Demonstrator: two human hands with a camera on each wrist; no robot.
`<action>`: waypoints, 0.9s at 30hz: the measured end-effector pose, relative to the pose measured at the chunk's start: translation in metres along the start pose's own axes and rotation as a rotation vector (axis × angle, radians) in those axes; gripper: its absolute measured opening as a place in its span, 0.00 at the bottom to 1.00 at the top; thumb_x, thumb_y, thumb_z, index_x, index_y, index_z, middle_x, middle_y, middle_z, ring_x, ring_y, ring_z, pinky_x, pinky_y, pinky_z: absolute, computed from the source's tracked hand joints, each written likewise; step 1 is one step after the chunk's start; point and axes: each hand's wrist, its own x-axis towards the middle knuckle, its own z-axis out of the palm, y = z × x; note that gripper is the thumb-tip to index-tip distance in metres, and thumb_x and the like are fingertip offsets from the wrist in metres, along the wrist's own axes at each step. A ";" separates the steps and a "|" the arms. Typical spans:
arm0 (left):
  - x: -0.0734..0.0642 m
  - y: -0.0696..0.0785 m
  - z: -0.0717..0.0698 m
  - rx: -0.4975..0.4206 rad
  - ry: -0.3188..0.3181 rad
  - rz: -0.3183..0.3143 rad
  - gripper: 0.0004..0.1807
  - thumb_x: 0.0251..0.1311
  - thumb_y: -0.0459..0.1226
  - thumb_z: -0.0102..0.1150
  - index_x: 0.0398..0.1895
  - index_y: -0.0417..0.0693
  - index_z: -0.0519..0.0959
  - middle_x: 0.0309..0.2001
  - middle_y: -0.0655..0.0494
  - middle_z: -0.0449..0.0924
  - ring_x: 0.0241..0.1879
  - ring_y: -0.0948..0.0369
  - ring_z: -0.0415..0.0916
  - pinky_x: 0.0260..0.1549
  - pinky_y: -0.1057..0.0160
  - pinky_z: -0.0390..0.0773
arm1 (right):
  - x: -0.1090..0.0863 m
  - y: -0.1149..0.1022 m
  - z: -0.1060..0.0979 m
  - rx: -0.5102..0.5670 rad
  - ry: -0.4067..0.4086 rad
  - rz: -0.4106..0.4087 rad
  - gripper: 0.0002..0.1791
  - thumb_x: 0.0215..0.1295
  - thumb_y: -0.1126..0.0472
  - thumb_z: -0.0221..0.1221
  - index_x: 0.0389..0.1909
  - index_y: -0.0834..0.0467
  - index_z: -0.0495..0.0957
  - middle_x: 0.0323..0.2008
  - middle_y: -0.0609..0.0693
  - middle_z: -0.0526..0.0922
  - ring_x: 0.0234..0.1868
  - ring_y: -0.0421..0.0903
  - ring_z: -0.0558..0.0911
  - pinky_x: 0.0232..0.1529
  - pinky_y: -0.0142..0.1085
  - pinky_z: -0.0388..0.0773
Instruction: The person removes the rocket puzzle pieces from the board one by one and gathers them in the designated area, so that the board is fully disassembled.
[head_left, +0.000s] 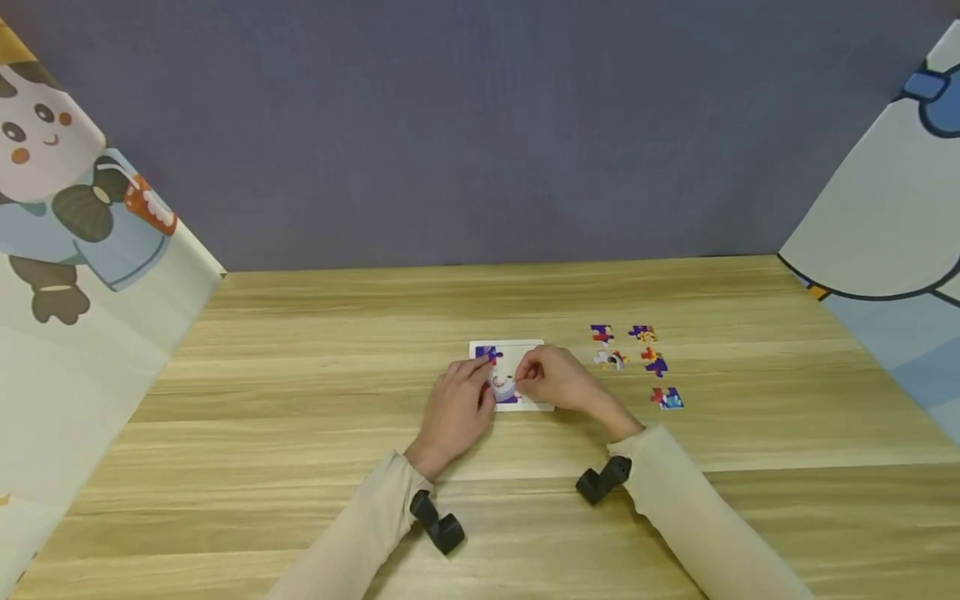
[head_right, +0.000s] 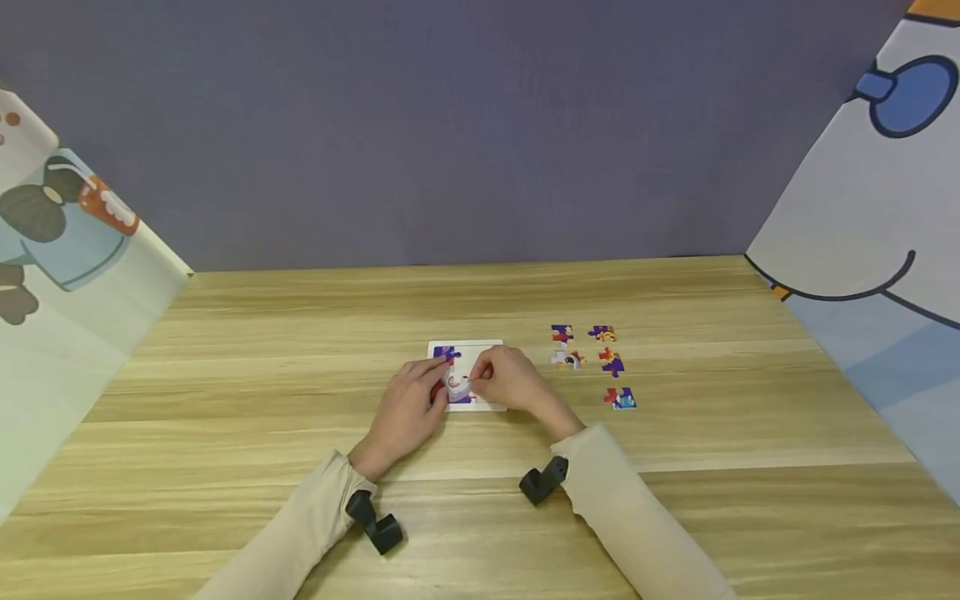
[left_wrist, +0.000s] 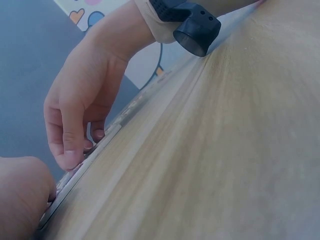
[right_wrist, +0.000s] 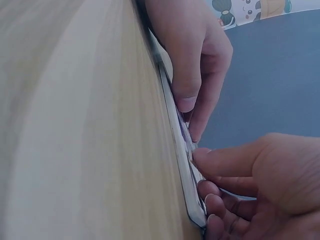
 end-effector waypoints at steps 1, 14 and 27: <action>0.000 0.000 0.000 -0.001 0.000 -0.001 0.20 0.60 0.34 0.52 0.55 0.36 0.77 0.59 0.47 0.76 0.57 0.51 0.72 0.56 0.51 0.72 | 0.000 0.000 0.000 0.002 0.000 0.001 0.02 0.57 0.66 0.62 0.29 0.61 0.81 0.25 0.49 0.79 0.25 0.39 0.73 0.29 0.30 0.72; 0.000 0.000 -0.001 0.016 -0.001 -0.001 0.20 0.61 0.35 0.53 0.54 0.36 0.77 0.59 0.47 0.76 0.57 0.51 0.72 0.56 0.52 0.73 | -0.001 -0.003 0.000 0.037 0.025 0.005 0.02 0.58 0.67 0.60 0.30 0.61 0.81 0.26 0.50 0.81 0.26 0.39 0.75 0.30 0.31 0.75; 0.000 0.000 0.000 0.025 -0.002 -0.003 0.20 0.61 0.36 0.53 0.54 0.37 0.78 0.59 0.48 0.76 0.57 0.51 0.72 0.55 0.52 0.73 | -0.002 -0.005 0.000 0.071 0.020 0.014 0.04 0.58 0.67 0.62 0.33 0.62 0.78 0.27 0.51 0.80 0.26 0.40 0.75 0.29 0.30 0.74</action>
